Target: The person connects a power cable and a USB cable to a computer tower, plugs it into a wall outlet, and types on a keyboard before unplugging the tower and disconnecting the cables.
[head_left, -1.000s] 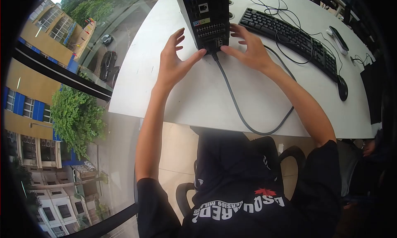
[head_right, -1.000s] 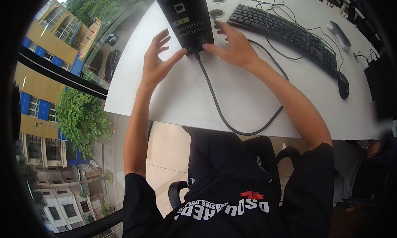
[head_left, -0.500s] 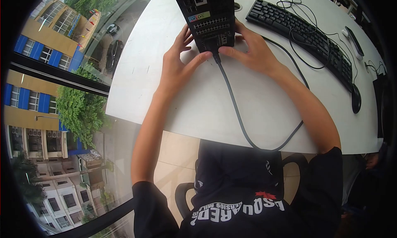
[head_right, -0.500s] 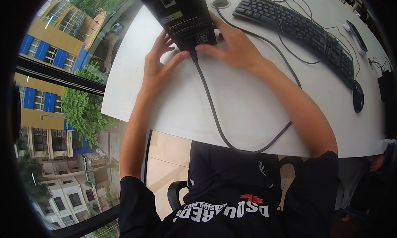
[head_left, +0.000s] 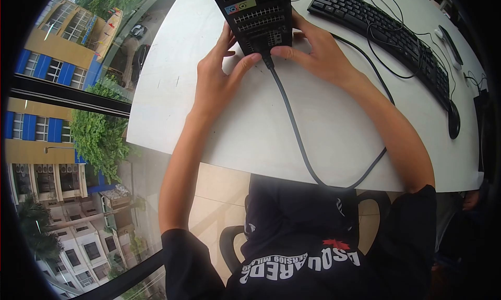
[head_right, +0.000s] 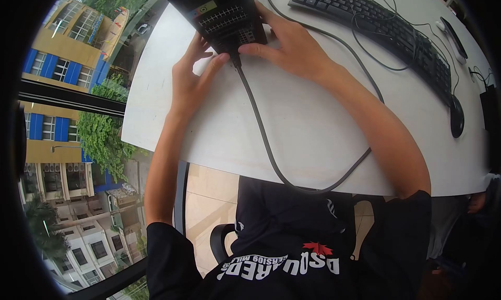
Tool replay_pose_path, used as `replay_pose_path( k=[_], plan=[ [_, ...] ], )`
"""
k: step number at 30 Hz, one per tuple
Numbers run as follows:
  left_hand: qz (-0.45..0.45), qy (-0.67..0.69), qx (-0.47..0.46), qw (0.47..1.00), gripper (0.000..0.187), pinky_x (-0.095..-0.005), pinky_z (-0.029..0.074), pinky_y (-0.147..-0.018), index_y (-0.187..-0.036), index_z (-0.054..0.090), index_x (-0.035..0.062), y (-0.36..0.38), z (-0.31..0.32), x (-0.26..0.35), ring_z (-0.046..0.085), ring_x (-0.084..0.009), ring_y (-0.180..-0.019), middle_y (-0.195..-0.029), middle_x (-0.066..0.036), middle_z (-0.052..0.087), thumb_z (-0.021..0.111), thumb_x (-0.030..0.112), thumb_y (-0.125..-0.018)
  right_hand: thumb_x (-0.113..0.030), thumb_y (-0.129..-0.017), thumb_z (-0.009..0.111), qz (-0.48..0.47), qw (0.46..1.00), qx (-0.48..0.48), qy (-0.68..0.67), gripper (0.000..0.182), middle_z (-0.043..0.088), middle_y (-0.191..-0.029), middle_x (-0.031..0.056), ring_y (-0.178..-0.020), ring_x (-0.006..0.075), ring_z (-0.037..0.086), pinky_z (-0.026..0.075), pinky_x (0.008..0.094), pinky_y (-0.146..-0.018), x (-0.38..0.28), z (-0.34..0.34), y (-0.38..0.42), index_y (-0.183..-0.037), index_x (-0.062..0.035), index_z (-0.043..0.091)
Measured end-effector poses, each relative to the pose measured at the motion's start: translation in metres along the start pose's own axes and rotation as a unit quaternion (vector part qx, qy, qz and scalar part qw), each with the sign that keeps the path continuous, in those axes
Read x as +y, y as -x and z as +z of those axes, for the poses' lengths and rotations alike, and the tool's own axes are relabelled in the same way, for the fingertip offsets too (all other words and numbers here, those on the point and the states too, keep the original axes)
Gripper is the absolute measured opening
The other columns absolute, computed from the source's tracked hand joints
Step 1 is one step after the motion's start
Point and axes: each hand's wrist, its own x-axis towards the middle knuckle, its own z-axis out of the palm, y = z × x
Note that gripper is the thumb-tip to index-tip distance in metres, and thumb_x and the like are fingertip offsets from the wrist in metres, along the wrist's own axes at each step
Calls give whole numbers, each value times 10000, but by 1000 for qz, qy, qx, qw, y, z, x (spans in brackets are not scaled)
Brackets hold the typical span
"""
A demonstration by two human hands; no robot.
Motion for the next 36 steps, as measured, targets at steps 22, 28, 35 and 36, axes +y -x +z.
replay_pose_path(
  k=[22, 28, 35, 36],
  plan=[
    [17, 11, 15, 1000, 759, -411, 599, -951, -1561, 479, -14, -1, 4, -1, 689, -344, -1265, -1306, -236, 722, 837, 187, -922, -386, -962, 790, -9, 1000, -17, 5, 745, 723, -1266, 183, -1104, 302, 732, 575, 405, -988, -14, -4, 0, -1526, -1, 492],
    [36, 8, 28, 999, 747, -398, 602, -946, -1544, 501, -17, -2, 6, -7, 691, -326, -1265, -1315, -222, 724, 845, 186, -913, -360, -993, 748, 59, 994, -62, -72, 711, 699, -1269, 268, -1092, 350, 718, 573, 433, -948, -33, -15, -7, -1505, 47, 467],
    [10, 34, 25, 999, 803, -398, 604, -960, -1536, 495, -44, -2, 3, -6, 679, -329, -1282, -1351, -226, 703, 877, 225, -884, -339, -985, 756, 55, 995, -54, -59, 681, 699, -1273, 254, -1100, 337, 710, 573, 416, -924, -35, -15, -6, -1474, 58, 497],
    [9, 40, 24, 999, 816, -398, 604, -963, -1536, 493, -48, -3, 4, -6, 674, -330, -1289, -1362, -230, 695, 883, 232, -877, -332, -983, 756, 46, 996, -49, -64, 676, 699, -1274, 251, -1094, 332, 708, 571, 414, -923, -33, -15, -5, -1470, 62, 500]
  ],
)
